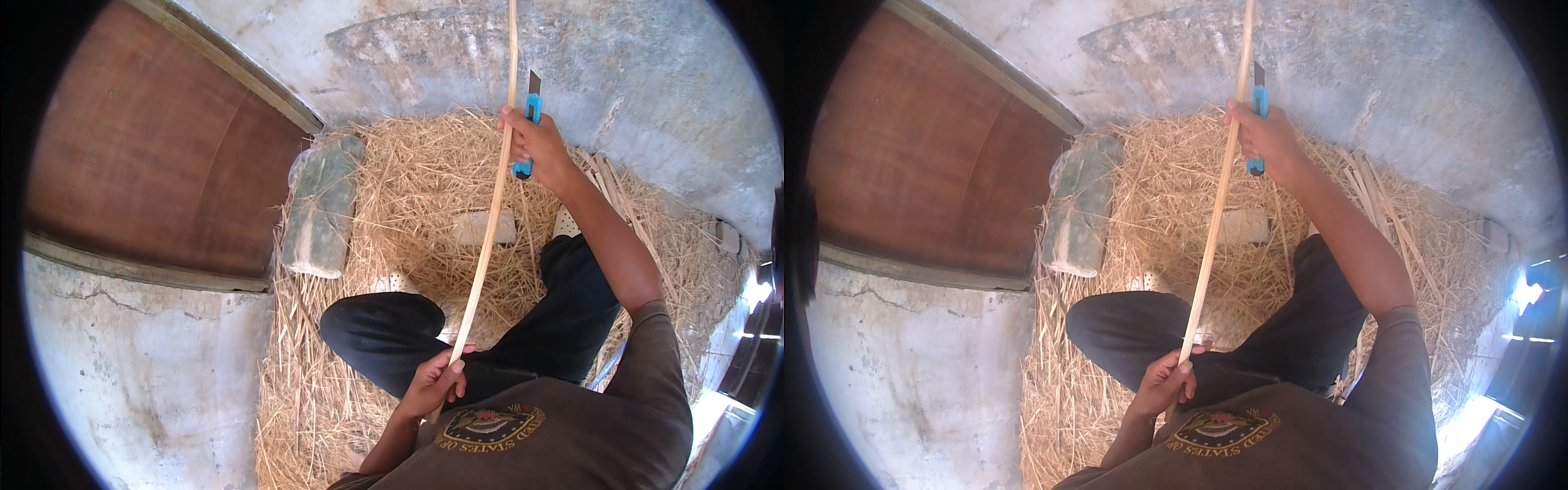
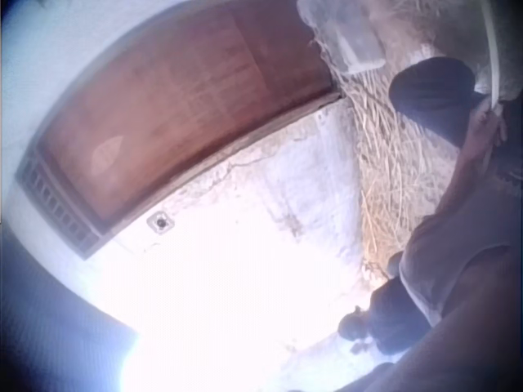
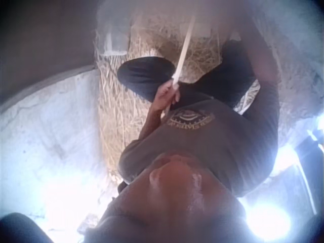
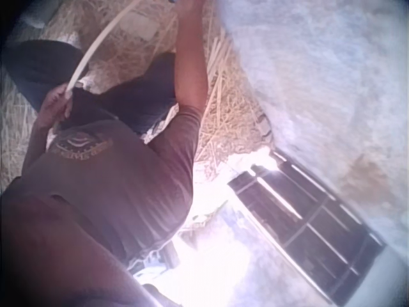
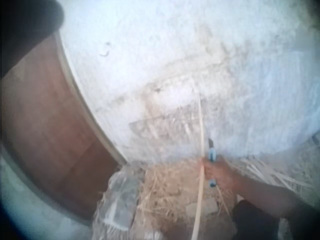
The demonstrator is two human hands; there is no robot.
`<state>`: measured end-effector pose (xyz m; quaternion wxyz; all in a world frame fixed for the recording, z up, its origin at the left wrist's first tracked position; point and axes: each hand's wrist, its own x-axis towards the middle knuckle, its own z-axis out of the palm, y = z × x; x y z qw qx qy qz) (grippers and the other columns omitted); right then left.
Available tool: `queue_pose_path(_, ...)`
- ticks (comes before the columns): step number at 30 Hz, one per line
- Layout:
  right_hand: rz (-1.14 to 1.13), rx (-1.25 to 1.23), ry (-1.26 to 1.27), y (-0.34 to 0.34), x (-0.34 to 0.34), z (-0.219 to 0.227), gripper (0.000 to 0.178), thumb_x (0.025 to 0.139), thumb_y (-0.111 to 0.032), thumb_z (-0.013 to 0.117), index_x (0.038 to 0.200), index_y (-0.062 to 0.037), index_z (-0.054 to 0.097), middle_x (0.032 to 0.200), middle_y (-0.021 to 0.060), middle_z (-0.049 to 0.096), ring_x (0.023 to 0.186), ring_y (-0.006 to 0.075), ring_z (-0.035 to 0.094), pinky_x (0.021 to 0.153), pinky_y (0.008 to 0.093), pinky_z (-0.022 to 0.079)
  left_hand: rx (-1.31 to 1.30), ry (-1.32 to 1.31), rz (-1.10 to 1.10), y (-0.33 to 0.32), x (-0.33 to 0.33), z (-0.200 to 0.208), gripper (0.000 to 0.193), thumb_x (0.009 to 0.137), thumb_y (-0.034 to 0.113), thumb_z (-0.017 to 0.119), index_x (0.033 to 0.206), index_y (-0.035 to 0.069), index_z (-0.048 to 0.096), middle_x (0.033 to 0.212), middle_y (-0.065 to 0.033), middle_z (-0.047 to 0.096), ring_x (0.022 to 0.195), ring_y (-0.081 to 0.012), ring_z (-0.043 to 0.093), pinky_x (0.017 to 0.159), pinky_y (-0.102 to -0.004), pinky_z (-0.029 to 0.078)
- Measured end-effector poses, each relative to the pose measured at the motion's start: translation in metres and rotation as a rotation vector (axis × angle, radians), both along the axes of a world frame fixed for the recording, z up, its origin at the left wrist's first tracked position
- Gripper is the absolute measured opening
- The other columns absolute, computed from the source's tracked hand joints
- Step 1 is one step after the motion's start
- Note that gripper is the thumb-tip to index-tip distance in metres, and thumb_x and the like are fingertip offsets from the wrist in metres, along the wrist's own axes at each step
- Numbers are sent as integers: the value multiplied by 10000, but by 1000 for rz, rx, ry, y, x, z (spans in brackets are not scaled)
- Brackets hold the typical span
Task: The person sits on a straw-covered floor and uses a blue utility knife to shave the outer layer off a long, thin bamboo stick. They repeatedly scrape the tool along the length of the stick to smooth and thin it.
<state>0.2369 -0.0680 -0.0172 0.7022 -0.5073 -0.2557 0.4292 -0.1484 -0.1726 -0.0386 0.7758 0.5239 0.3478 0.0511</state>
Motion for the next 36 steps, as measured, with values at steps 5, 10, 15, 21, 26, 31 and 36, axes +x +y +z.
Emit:
queue_pose_path(5, -138, -5, -1, 3, 4, 9, 288, 936, -304, 617, 825, -38, 632, 493, -84, 347, 411, 39, 292, 404, 224, 234, 96, 145, -8, -6, -22, -11, 315, 1030, 229, 438, 1237, 25, 560, 662, -8, 565, 581, -53, 515, 539, -196, 421)
queue_pose_path(10, -146, 100, -109, -8, 11, 21, 310, 939, -320, 612, 820, -35, 635, 501, -88, 336, 425, 32, 269, 411, 226, 213, 12, 137, 93, -6, -49, -23, 356, 1031, 265, 442, 1204, -14, 581, 757, -46, 627, 639, -78, 573, 606, -211, 478)
queue_pose_path(15, -189, 151, -176, -14, 9, 30, 328, 941, -335, 611, 805, -37, 626, 505, -87, 331, 437, 29, 262, 422, 227, 211, -367, -37, 381, -6, -61, -48, 383, 1020, 290, 463, 1132, -48, 602, 878, -130, 688, 678, -154, 641, 631, -269, 521)
queue_pose_path(21, -210, 144, -237, -22, 13, 39, 343, 940, -357, 607, 778, -55, 621, 506, -84, 330, 447, 36, 261, 428, 235, 212, -576, -38, 526, 0, -42, -58, 328, 1004, 263, 499, 1040, -31, 638, 871, -142, 700, 708, -187, 669, 649, -304, 535)
queue_pose_path(26, -292, 95, -344, -31, 19, 55, 364, 914, -392, 628, 749, -68, 618, 508, -78, 353, 451, 36, 288, 428, 231, 221, 872, 463, 325, 1, -24, -57, 223, 968, 150, 551, 879, 2, 691, 767, -94, 697, 726, -165, 683, 625, -311, 527)
queue_pose_path(31, -336, 79, -467, -27, 25, 67, 379, 884, -428, 645, 747, -75, 633, 556, -50, 424, 487, 56, 377, 461, 230, 297, 1016, 621, 401, 24, -45, -51, 168, 938, 113, 571, 957, -7, 687, 747, -90, 689, 723, -210, 688, 661, -331, 532)
queue_pose_path(36, -234, 94, -588, -15, 12, 84, 386, 874, -456, 645, 774, -83, 657, 612, -22, 476, 539, 83, 438, 503, 254, 358, 1299, 534, 593, 59, -59, -6, 517, 881, 46, 610, 1366, -6, 438, 1272, -219, 562, 1101, -348, 606, 903, -407, 502)
